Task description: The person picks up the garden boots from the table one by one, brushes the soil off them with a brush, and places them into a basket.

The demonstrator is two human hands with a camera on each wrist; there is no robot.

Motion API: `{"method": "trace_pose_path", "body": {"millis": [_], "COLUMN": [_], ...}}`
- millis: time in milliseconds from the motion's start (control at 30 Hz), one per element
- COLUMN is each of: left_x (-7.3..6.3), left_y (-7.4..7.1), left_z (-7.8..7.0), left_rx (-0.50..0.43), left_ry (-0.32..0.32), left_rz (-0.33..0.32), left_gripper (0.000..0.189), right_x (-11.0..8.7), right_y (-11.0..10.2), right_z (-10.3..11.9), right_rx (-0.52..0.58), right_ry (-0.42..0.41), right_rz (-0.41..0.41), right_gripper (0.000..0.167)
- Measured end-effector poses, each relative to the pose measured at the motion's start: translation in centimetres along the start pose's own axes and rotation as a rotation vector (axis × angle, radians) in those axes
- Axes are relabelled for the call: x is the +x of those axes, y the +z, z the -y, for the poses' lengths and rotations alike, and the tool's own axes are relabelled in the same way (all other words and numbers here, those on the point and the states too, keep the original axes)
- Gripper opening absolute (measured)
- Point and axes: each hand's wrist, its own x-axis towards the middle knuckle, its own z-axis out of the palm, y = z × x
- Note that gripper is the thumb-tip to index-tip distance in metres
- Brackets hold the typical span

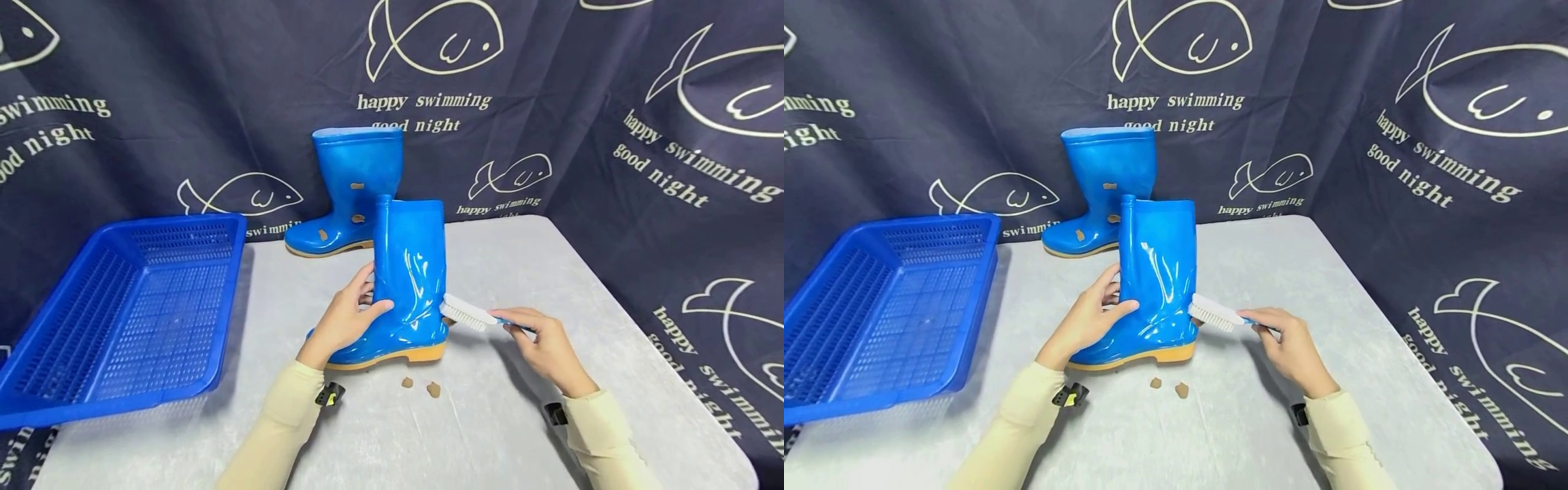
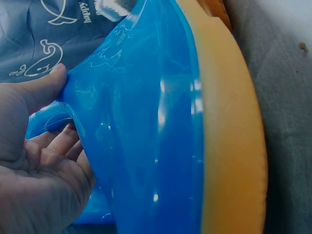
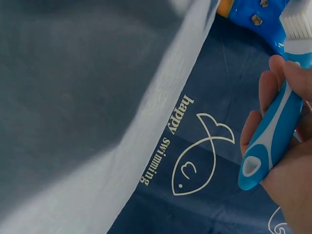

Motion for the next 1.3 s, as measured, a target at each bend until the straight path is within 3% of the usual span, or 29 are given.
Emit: {"method": "trace_pose_path", "body": {"millis": [233, 467, 633, 967, 1167, 1300], "left_x": [0.2, 0.2, 0.1, 0.0, -0.1, 0.4], "left_y": [0.0, -0.3, -0.3, 0.0, -0.3, -0.4], "left_z": [0.2, 0.3, 0.2, -0.3, -0.3, -0.5], "left_rx": [0.011, -0.005, -0.009, -0.002, 0.017, 0.032], "left_ry": [-0.002, -0.006, -0.002, 0.015, 0.027, 0.041], "left_rz": [0.012, 0.011, 0.006, 0.003, 0.011, 0.018], "left_gripper": [0.078, 0.077, 0.077, 0.077, 0.076, 0.075], "right_x": [-1.5, -1.1, -0.4, -0.8, -1.8, -2.0], "right_y": [-0.8, -1.8, -1.2, -0.2, -0.2, -0.7], "right_z": [0.3, 0.8, 0.7, 0.7, 0.9, 0.8], "right_rx": [-0.020, 0.092, 0.095, -0.024, 0.019, 0.060], "right_ry": [-0.014, -0.010, 0.006, -0.030, -0.011, -0.005], "right_rz": [0.029, 0.029, 0.021, 0.060, 0.083, 0.048], "right_gripper": [0.049, 0.044, 0.042, 0.049, 0.048, 0.047]}}
